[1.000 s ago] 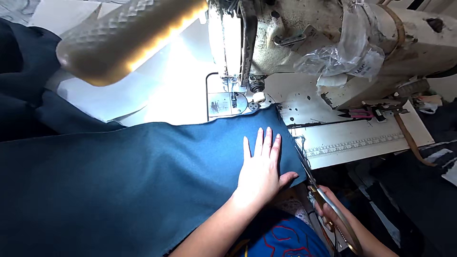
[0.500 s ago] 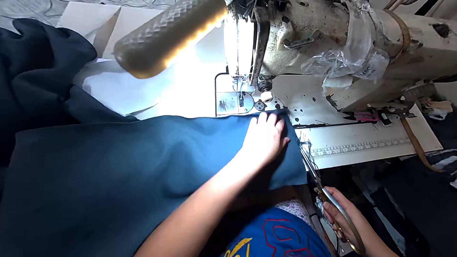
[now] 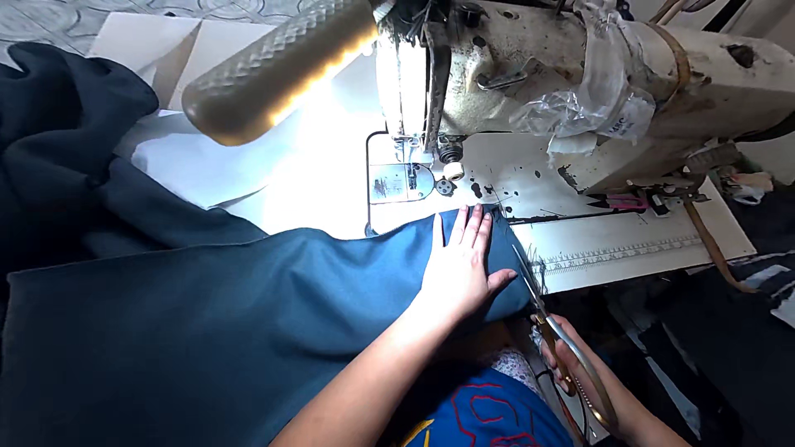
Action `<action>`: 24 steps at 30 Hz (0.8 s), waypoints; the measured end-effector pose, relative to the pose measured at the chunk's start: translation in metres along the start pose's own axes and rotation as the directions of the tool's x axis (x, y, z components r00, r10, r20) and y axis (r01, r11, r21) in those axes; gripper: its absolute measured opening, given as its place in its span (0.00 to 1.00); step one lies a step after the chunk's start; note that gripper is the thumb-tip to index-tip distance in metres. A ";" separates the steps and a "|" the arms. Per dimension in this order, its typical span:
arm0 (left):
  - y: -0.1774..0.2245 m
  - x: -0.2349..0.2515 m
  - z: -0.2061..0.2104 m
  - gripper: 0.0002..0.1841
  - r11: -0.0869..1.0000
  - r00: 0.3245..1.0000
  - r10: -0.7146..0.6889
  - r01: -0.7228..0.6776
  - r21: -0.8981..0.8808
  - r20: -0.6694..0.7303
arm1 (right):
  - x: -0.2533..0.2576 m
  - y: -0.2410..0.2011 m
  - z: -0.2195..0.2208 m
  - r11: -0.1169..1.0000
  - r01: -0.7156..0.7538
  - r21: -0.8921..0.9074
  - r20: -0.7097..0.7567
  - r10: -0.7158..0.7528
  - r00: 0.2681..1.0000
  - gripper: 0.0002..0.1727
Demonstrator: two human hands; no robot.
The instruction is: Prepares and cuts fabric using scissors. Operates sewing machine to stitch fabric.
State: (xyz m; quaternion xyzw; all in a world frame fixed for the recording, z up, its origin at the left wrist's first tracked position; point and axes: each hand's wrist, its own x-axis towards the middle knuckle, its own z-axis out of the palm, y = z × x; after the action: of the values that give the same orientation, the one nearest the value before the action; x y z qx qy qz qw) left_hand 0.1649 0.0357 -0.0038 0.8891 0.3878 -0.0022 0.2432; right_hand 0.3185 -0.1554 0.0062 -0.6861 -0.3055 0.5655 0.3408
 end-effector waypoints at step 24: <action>0.006 -0.003 0.007 0.31 0.993 0.982 0.113 -0.116 -0.010 -0.150 | -0.007 -0.002 -0.002 0.998 -0.016 -0.061 -0.012 0.015 1.000 0.39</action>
State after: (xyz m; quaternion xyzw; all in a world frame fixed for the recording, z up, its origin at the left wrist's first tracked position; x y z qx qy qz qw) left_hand 0.1684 0.0268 -0.0064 0.9052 0.3531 0.0820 0.2217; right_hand 0.3191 -0.1597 0.0120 -0.7018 -0.3155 0.5545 0.3170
